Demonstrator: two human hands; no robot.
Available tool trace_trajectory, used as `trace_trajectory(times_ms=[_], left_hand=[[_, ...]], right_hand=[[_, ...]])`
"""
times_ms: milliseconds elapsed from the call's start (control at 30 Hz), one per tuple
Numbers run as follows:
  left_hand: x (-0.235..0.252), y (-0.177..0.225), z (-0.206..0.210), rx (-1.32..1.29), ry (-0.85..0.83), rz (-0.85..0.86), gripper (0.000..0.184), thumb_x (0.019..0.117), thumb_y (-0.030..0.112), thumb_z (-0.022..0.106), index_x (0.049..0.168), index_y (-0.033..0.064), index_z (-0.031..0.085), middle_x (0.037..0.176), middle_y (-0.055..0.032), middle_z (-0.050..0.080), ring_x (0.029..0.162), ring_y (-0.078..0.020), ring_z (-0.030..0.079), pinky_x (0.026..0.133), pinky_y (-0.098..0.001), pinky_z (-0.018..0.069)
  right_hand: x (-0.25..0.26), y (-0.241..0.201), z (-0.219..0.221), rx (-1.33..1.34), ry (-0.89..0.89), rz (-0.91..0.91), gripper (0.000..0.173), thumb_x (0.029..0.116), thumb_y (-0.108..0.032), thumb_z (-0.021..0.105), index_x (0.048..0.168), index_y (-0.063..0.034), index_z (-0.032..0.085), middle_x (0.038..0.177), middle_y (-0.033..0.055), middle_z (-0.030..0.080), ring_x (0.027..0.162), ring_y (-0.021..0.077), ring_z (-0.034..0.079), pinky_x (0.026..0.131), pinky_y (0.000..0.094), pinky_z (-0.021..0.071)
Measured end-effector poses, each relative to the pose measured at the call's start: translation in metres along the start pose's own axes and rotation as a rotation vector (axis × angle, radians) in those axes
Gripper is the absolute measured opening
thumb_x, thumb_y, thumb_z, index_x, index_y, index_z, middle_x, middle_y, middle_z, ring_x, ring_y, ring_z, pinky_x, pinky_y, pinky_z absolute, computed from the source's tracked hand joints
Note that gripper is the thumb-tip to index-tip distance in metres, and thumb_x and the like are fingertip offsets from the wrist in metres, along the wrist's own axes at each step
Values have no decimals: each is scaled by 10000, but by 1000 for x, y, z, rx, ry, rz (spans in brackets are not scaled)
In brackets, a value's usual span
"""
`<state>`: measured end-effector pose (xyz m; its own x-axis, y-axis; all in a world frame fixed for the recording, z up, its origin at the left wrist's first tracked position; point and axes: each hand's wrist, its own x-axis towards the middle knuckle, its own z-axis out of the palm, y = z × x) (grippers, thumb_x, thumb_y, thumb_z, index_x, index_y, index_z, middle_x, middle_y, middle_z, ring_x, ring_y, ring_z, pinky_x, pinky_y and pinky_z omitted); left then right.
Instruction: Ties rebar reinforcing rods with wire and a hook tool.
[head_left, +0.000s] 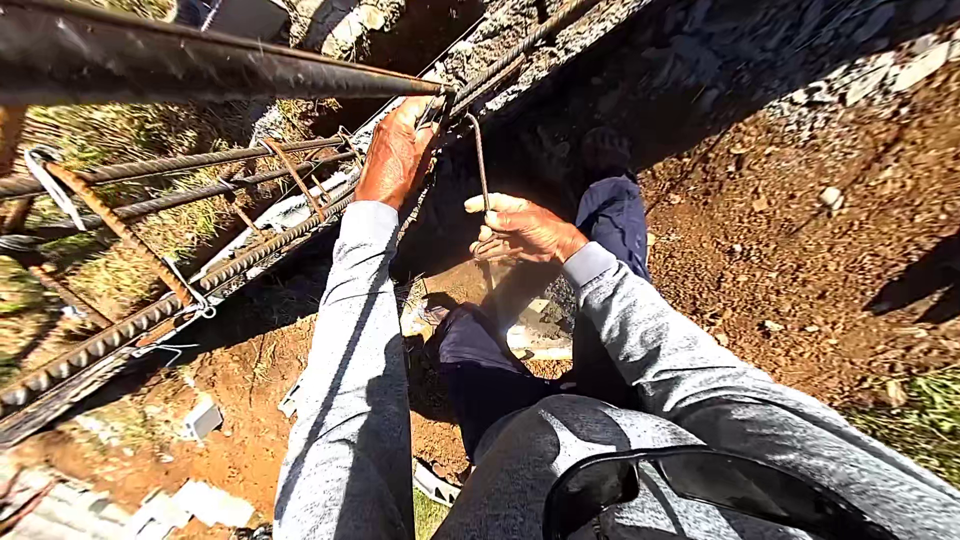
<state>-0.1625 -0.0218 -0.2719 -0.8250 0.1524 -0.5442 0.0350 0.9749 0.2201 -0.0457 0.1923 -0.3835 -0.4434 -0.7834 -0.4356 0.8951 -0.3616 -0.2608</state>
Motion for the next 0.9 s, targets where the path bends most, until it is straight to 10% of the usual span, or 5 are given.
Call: trace_trajectory(times_ms=[100, 367, 667, 900], left_hand=[[26, -35, 27, -354, 7, -4, 333, 1031, 239, 540, 1331, 156, 659, 1263, -63, 696, 1193, -147, 641, 1085, -369, 466], [27, -38, 39, -398, 28, -33, 358, 1031, 242, 552, 1373, 177, 636, 1303, -36, 681, 1216, -109, 626, 1095, -339, 467], [31, -30, 44, -328, 74, -145, 351, 1048, 370, 530, 1302, 178, 677, 1192, -49, 709, 1087, -151, 668, 1003, -383, 507], [31, -17, 41, -174, 37, -199, 402, 1031, 380, 559, 1356, 155, 632, 1273, -107, 688, 1213, -269, 642, 1068, -497, 476]], right_hand=[[4, -12, -8, -96, -2, 50, 355, 1027, -160, 508, 1378, -116, 535, 910, 119, 706, 843, 280, 737, 870, 527, 622], [10, -6, -8, -223, 121, -118, 219, 976, -135, 613, 1183, -63, 630, 753, 62, 653, 592, 160, 645, 545, 338, 595], [6, -26, -21, -493, 153, -150, 79, 968, -193, 660, 965, -120, 631, 690, -16, 559, 544, 78, 497, 488, 247, 425], [-4, -44, -35, -561, 111, -97, 169, 1014, -206, 601, 1112, -99, 686, 683, 6, 568, 483, 93, 481, 425, 252, 425]])
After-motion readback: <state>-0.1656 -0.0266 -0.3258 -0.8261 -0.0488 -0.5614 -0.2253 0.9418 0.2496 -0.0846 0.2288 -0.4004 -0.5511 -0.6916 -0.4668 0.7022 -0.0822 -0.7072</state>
